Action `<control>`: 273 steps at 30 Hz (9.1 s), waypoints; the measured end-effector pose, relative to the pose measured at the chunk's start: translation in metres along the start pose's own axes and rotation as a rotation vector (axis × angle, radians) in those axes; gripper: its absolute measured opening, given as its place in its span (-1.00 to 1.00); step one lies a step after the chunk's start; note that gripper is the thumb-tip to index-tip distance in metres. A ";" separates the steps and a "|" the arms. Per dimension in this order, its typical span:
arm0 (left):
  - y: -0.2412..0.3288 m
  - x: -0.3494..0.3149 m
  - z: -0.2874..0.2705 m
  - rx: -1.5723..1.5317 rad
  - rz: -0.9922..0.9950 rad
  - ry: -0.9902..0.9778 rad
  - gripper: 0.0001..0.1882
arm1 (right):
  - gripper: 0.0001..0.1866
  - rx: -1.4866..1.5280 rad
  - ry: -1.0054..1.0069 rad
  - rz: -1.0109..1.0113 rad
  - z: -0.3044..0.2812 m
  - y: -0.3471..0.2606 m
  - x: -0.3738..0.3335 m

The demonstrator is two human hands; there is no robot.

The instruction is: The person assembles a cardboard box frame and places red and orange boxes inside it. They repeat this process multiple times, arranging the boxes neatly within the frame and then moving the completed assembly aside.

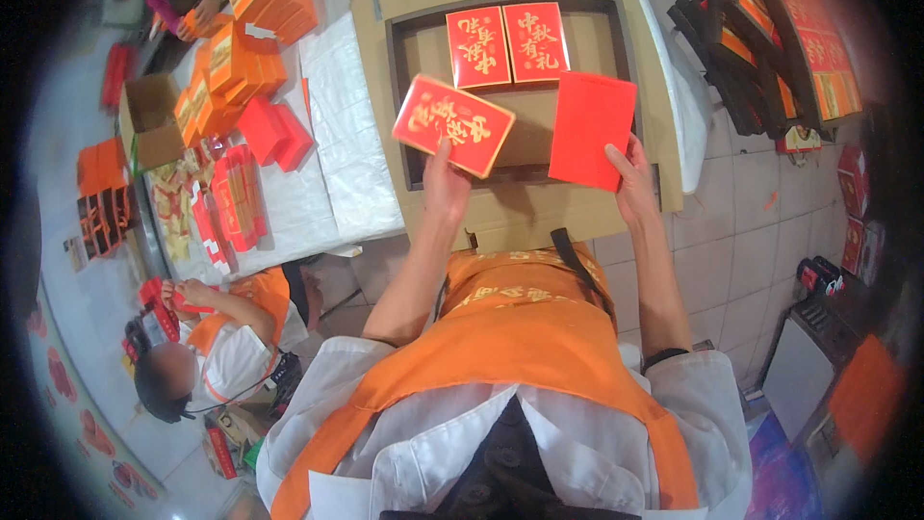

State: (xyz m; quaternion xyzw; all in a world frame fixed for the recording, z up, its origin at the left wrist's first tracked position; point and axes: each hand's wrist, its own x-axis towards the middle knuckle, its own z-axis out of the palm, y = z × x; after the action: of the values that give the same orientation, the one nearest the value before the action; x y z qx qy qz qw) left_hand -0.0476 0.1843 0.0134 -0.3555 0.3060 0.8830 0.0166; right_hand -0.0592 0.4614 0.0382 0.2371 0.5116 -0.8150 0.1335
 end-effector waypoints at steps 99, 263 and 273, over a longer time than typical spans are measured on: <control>0.481 0.287 0.041 0.539 0.329 -0.234 -0.23 | 0.00 -0.651 -0.607 0.005 0.635 -0.008 0.307; 0.079 0.035 -0.060 2.126 0.235 0.214 -0.49 | -0.38 -0.356 0.265 0.055 -0.012 -0.002 -0.016; 0.071 0.013 -0.055 2.110 0.306 0.243 -0.48 | -0.42 -0.427 0.283 0.088 -0.010 -0.005 -0.021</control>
State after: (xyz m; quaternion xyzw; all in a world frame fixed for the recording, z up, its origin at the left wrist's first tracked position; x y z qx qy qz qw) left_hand -0.0403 0.0939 0.0116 -0.2047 0.9553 0.1238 0.1739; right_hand -0.0413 0.4716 0.0493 0.3373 0.6750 -0.6405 0.1428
